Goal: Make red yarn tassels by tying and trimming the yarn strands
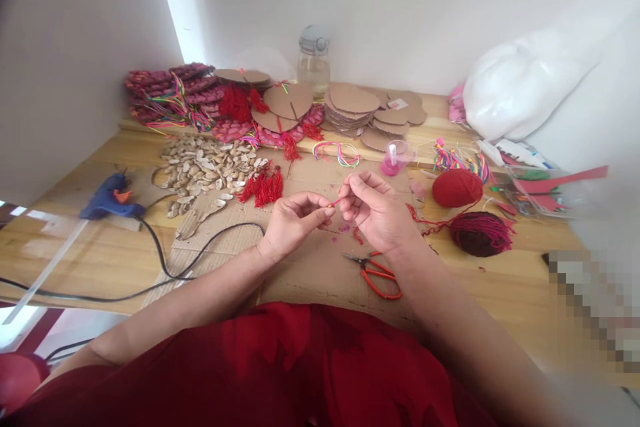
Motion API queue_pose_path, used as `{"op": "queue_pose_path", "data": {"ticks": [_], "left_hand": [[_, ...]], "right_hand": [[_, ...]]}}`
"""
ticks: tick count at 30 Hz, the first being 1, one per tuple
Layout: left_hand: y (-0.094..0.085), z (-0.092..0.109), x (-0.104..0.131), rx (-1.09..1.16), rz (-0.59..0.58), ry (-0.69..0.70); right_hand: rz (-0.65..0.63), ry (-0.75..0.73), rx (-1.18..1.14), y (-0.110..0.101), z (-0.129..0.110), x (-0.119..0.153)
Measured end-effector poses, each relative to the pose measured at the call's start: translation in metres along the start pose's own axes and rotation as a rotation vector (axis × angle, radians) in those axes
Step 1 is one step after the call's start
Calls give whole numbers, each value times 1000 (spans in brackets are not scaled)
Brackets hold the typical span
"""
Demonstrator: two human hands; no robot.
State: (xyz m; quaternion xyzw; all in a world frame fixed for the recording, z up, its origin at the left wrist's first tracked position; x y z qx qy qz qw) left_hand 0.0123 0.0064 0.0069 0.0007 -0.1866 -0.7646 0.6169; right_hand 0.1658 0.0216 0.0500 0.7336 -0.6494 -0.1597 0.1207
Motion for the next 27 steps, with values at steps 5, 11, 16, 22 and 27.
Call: {"op": "queue_pose_path", "data": {"ticks": [5, 11, 16, 22, 27], "left_hand": [[-1, -3, -4, -46, 6, 11], [0, -5, -7, -46, -18, -18], [0, -18, -11, -151, -111, -150], [3, -26, -7, -268, -364, -298], [5, -25, -1, -368, -572, -333]], "right_hand": [[13, -52, 29, 3, -9, -7], [-50, -82, 74, 6, -12, -14], [-124, -99, 123, 16, -13, -27], [-260, -102, 163, 44, -15, -44], [-333, 3, 106, 64, 2, -60]]}}
Point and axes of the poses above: each hand's wrist, its own x-axis away from the middle knuckle, its own y-axis out of the palm, z = x × y, the point moved 2 cm from there along -x, towards the middle knuckle, and after that the axes turned 14 degrees about -y, right-handed, at the moved point
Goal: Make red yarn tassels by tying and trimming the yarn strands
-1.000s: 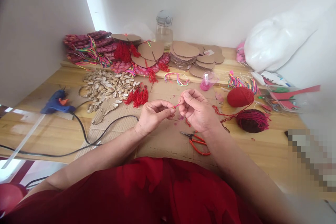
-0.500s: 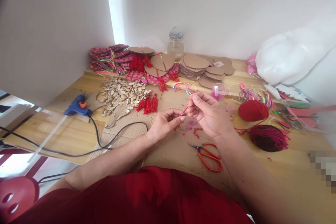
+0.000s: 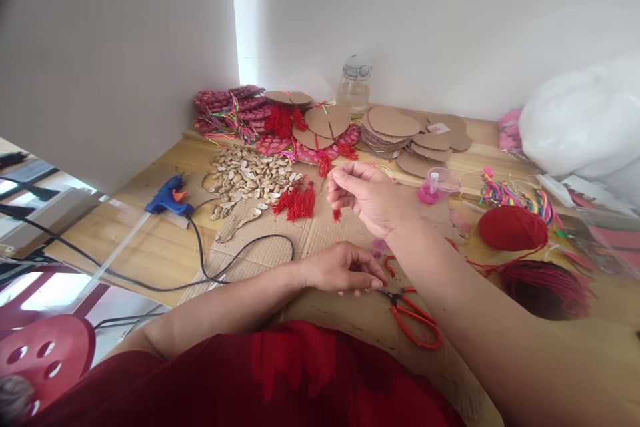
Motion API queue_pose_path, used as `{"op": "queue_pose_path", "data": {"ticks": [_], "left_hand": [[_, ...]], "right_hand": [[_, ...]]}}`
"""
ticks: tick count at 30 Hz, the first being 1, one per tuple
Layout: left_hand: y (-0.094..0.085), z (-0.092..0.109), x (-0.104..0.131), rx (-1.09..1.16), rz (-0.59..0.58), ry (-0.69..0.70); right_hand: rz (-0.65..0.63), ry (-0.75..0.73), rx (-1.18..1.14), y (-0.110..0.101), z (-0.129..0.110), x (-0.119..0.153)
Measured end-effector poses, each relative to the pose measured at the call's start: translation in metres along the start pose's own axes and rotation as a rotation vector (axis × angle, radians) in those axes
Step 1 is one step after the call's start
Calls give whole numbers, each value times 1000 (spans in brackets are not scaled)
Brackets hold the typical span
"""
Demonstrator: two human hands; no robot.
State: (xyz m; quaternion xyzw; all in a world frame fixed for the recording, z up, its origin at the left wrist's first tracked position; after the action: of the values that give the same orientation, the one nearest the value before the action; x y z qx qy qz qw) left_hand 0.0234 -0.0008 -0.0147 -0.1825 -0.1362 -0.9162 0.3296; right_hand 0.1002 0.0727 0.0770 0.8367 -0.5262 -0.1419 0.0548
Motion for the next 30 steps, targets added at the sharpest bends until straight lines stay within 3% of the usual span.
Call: {"op": "queue_pose_path", "data": {"ticks": [4, 8, 16, 20, 27, 30], "left_hand": [[2, -1, 0, -33, -101, -3], [2, -1, -1, -18, -138, 1], [1, -1, 1, 9, -179, 53], [2, -4, -2, 32, -184, 42], [2, -15, -15, 133, -197, 10], [4, -12, -16, 151, -203, -24]], "right_hand": [[-45, 110, -34, 10, 20, -24], [-3, 181, -48, 19, 28, -42], [-214, 245, -50, 40, 8, -28], [-248, 239, -29, 48, 10, -35], [-161, 219, 113, 47, 40, -64], [-137, 102, 210, 48, 35, -62]]}}
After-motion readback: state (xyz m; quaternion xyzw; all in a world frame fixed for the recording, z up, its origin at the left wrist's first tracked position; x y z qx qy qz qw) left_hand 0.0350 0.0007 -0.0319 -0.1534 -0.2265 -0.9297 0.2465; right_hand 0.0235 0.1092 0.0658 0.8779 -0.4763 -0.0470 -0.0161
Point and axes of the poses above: each hand's wrist, its own x-axis away from the middle knuckle, its own y-axis out of the palm, z = x × y, the point moved 2 cm from there along -x, towards the middle knuckle, and after that the axes turned 14 degrees about -y, right-handed, at the moved point
